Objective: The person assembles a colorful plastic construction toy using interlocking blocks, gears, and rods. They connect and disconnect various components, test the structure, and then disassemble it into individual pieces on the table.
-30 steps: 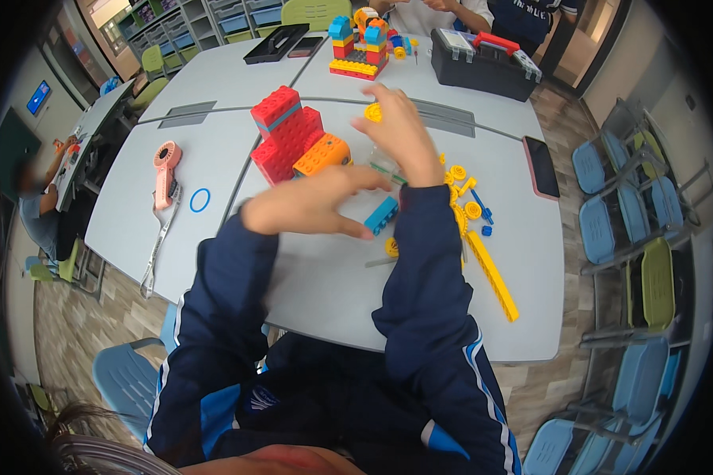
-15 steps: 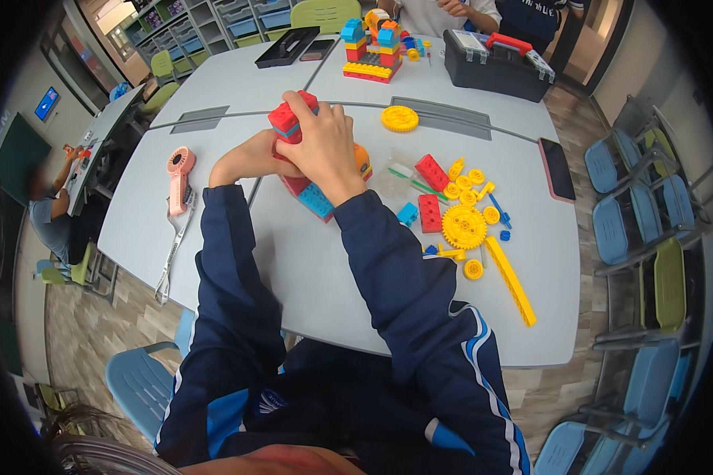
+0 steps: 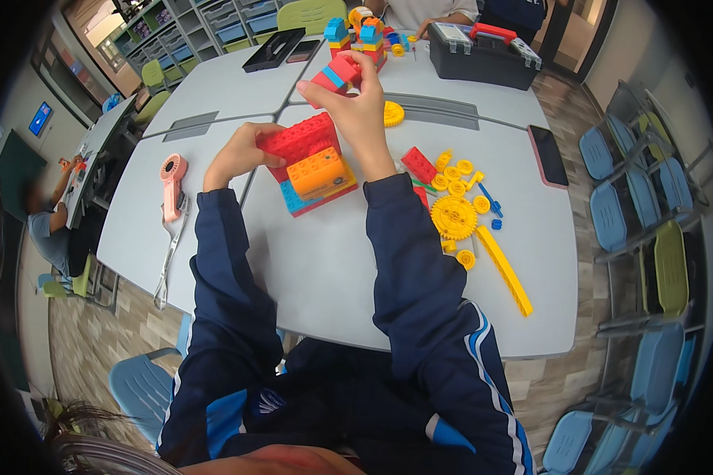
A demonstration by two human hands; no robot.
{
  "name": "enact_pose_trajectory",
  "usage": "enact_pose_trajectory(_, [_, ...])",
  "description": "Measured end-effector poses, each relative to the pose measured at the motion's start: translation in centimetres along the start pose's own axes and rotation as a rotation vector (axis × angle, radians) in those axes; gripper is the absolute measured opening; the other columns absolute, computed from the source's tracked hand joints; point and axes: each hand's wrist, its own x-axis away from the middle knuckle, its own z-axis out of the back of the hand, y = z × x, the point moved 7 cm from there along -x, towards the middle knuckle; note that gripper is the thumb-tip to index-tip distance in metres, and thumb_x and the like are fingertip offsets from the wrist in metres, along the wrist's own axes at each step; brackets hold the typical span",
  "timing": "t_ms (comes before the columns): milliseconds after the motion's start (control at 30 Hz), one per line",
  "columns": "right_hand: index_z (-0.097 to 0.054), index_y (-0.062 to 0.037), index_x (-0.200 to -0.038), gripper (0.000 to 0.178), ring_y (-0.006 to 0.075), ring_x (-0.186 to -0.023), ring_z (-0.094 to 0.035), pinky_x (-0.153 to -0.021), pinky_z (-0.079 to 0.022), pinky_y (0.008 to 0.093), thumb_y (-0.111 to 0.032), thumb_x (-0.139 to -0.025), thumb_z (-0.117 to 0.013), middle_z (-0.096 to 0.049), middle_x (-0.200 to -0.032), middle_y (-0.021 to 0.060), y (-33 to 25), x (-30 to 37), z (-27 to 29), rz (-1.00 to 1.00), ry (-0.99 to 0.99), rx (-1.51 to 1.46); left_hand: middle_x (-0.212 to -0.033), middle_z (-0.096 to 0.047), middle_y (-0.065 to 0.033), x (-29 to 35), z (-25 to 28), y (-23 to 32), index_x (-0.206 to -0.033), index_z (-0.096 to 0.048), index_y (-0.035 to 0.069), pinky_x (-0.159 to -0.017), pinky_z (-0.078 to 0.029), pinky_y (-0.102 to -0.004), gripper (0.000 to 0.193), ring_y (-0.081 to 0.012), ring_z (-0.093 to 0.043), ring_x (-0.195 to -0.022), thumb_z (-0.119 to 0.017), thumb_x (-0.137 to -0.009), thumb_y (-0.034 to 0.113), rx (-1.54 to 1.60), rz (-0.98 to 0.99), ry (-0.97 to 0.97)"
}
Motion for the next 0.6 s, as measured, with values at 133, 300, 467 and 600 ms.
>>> enact_pose_trajectory(133, [-0.051, -0.0070, -0.117, 0.061, 0.0149, -0.093, -0.068, -0.084, -0.054, 0.0273, -0.016, -0.070, -0.088, -0.065, -0.103, 0.0083, -1.8, 0.6, 0.0, -0.102, -0.086, -0.069, -0.100, -0.073, -0.0165, -0.3, 0.6, 1.1, -0.114, -0.069, -0.001, -0.087, -0.053, -0.0348, 0.048, -0.0261, -0.070, -0.091, -0.078, -0.067, -0.004, -0.122, -0.088, 0.240])
enact_pose_trajectory(300, [-0.051, -0.0091, -0.110, 0.056, 0.0131, -0.087, -0.069, -0.077, -0.053, 0.0241, -0.020, -0.071, -0.089, -0.066, -0.095, 0.0050, -4.3, 0.9, -0.3, 0.009, -0.130, -0.008, -0.123, -0.065, -0.0183, 0.9, 1.7, 4.8, -0.127, -0.060, 0.000, -0.090, -0.053, -0.0358, 0.049, -0.0280, -0.068, -0.100, -0.074, -0.080, 0.008, -0.001, -0.354, 0.361])
enact_pose_trajectory(467, [-0.050, -0.0074, -0.098, 0.053, 0.0072, -0.073, -0.059, -0.063, -0.049, 0.0215, -0.029, -0.071, -0.090, -0.056, -0.081, 0.0001, -5.4, 1.5, -1.0, 0.072, -0.057, -0.052, -0.130, -0.057, -0.0217, 2.7, -0.3, 9.3, -0.148, -0.031, 0.000, -0.093, -0.054, -0.0372, 0.080, -0.0283, -0.067, -0.104, -0.042, -0.098, 0.061, 0.909, -0.349, -0.046])
enact_pose_trajectory(600, [-0.050, -0.0066, -0.087, 0.046, 0.0058, -0.066, -0.047, -0.058, -0.041, 0.0218, -0.031, -0.075, -0.086, -0.051, -0.076, -0.0025, -4.9, 2.0, -1.5, 0.199, 0.014, 0.052, -0.103, -0.061, -0.0139, 3.2, -2.3, 11.2, -0.135, -0.037, -0.003, -0.071, -0.051, -0.0276, 0.085, -0.0151, -0.061, -0.080, -0.022, -0.097, 0.071, 0.405, -0.382, 0.229])
